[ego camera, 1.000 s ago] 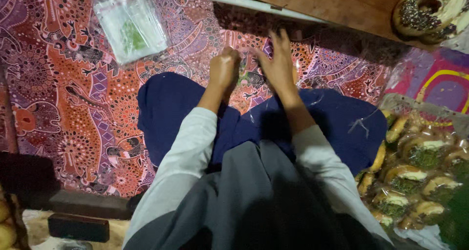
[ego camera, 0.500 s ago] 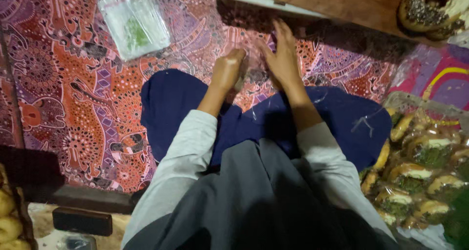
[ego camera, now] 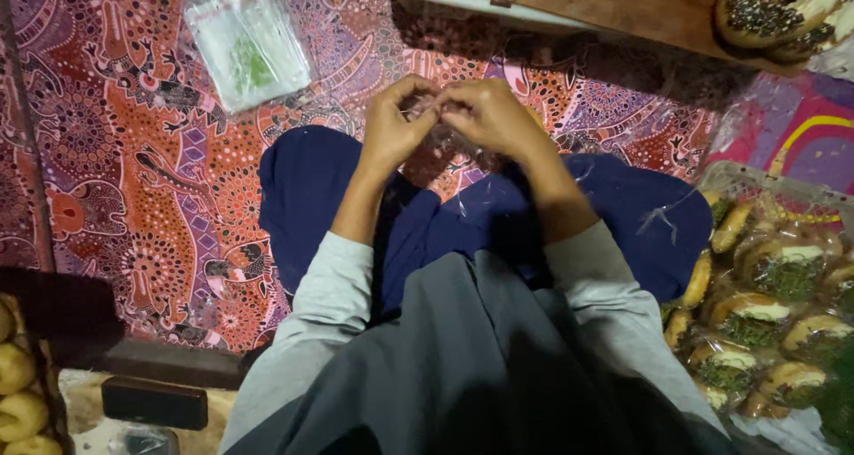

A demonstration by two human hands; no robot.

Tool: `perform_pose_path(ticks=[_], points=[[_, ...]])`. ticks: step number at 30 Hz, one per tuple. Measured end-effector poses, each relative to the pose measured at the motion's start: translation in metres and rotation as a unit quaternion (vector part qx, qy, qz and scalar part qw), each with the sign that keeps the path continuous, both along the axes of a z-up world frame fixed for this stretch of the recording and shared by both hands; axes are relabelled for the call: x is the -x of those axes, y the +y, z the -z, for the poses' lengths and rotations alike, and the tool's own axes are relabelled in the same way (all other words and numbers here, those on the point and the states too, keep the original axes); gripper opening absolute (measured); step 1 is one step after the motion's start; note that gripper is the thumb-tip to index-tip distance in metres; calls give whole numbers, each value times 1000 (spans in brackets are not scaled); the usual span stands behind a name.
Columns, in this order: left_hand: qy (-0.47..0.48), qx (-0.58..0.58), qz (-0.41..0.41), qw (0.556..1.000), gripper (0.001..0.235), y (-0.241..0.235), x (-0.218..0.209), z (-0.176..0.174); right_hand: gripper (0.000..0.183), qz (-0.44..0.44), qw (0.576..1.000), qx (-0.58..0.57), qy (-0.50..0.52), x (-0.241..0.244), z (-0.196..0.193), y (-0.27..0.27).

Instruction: The person sits on a patterned mat and packages round pastries with green toppings into clear plastic bags. They pick up each pastry, place it into a bag, and seal it before setting it aside in a pile.

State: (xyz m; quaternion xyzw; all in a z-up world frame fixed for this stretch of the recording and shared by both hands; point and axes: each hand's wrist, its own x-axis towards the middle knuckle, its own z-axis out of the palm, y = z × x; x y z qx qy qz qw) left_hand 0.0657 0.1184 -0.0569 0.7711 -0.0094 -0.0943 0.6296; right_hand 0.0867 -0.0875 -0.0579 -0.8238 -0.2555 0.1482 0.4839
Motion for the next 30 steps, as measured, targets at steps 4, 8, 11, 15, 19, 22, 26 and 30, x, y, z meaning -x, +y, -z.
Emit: perform_pose_path(ticks=[4,8,11,15,19,22,26,30], points=[[-67,-78,-41,994,19,3,5,-7,13,78,997,0,11,-17,-46,-3],[-139,-109,-161,971,25,-10,15,-18,34,185,945,19,-267,10,-98,0],[-143,-89,-213,962,14,-32,13,-27,21,231,969,31,-78,48,-112,8],[-272,-18,-127,954,11,-58,31,-42,42,152,971,154,-101,51,-88,12],[-142,205,-131,960,35,-64,30,-52,61,164,975,63,-137,23,-73,6],[37,601,-187,776,69,-58,8,-34,53,103,970,73,-209,24,-73,11],[52,686,-75,722,28,-41,-51,16,24,-9,984,-29,-173,-14,-73,-2],[68,715,-153,679,19,-18,-80,42,48,226,933,68,-271,-121,-69,-71]])
